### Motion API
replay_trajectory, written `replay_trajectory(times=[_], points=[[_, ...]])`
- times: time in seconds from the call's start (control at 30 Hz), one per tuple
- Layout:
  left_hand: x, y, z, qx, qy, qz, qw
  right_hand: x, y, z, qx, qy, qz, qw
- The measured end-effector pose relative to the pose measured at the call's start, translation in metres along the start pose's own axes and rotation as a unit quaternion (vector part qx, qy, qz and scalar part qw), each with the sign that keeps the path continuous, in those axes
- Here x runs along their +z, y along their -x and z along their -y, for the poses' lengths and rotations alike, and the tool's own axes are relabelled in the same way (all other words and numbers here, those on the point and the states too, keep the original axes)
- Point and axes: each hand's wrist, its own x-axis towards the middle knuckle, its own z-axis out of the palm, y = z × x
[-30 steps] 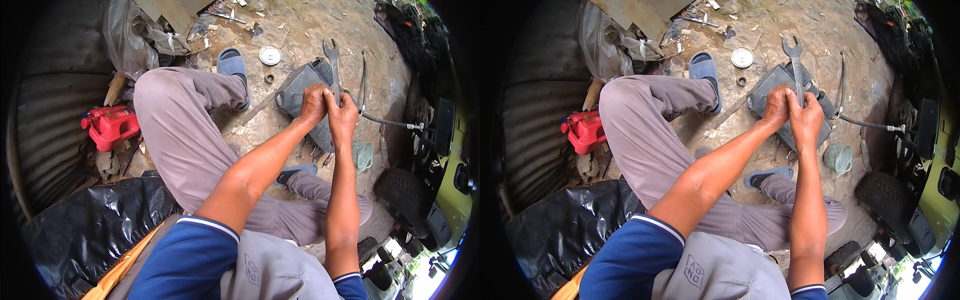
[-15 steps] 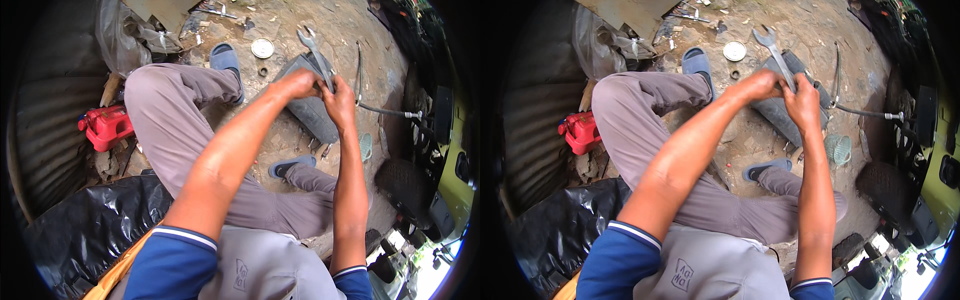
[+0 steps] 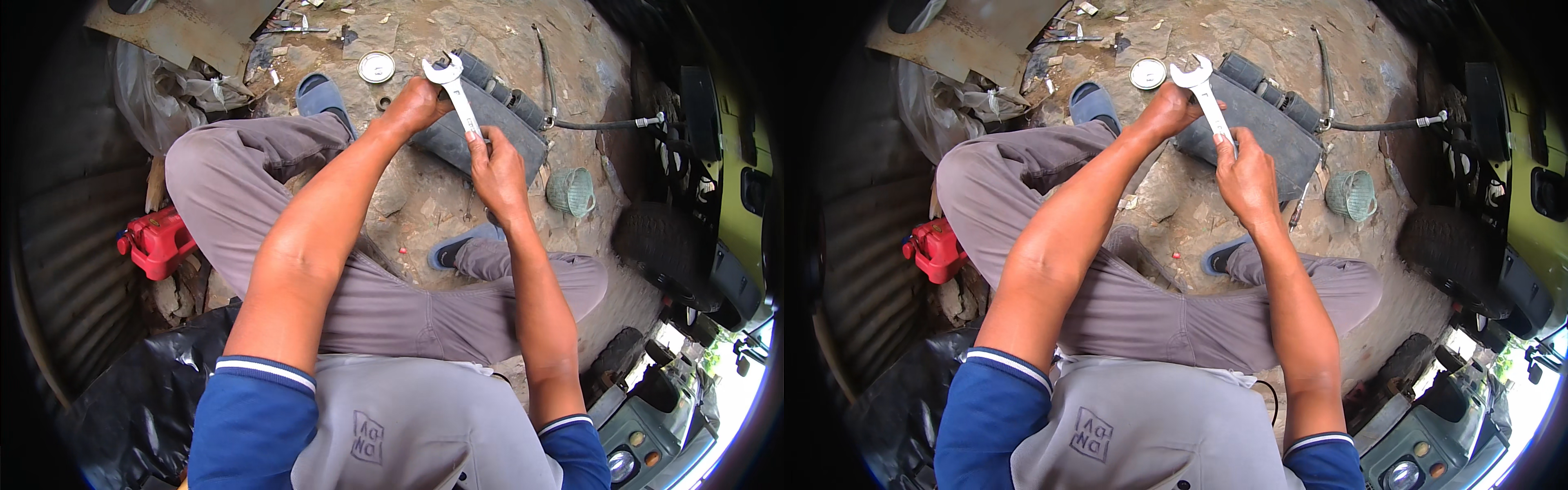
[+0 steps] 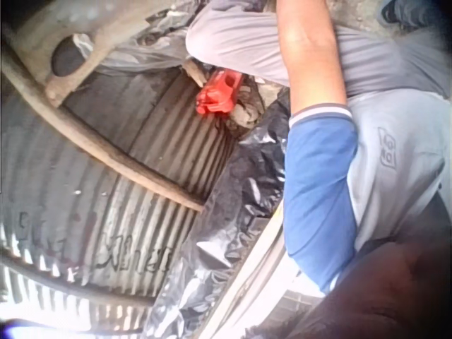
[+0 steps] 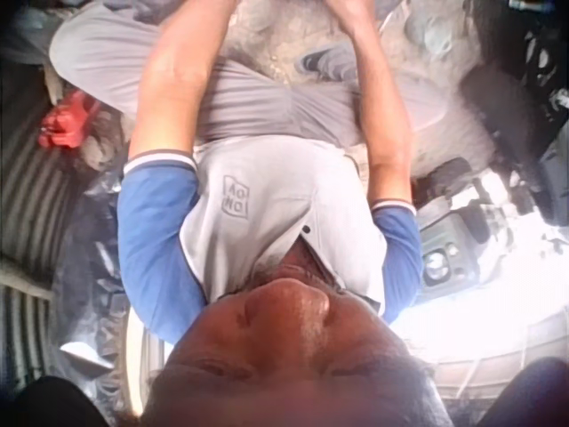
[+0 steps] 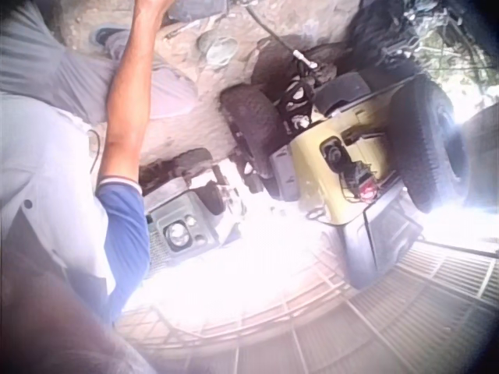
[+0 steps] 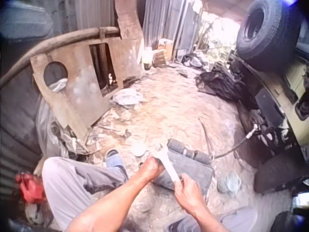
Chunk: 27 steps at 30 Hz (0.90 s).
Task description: The person disassembles an automotive component, likely an air conditioning evaporator housing, by removing screws with a screwdriver and prying the casing apart with a wrench and their hands.
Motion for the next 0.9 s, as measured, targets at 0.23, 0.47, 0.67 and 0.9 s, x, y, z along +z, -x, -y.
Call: replay_trajectory(times=[0.23,0.47,0.67,0.9], points=[[-0.004,0.001,-0.030,-0.070,-0.075,0.012,0.995,-0.011,0.004,0.017,-0.050,-0.122,-0.129,0.983],[0.012,0.010,-0.009,-0.015,-0.026,-0.014,0.999,0.016,-0.001,-0.024,-0.047,-0.023,-0.032,0.998],[0.005,0.004,-0.024,-0.071,-0.068,0.006,0.995,0.003,-0.011,-0.012,-0.042,-0.063,-0.076,0.994],[0.011,0.005,-0.010,-0.036,-0.066,-0.024,0.997,0.006,-0.020,-0.020,-0.033,-0.025,-0.063,0.997]])
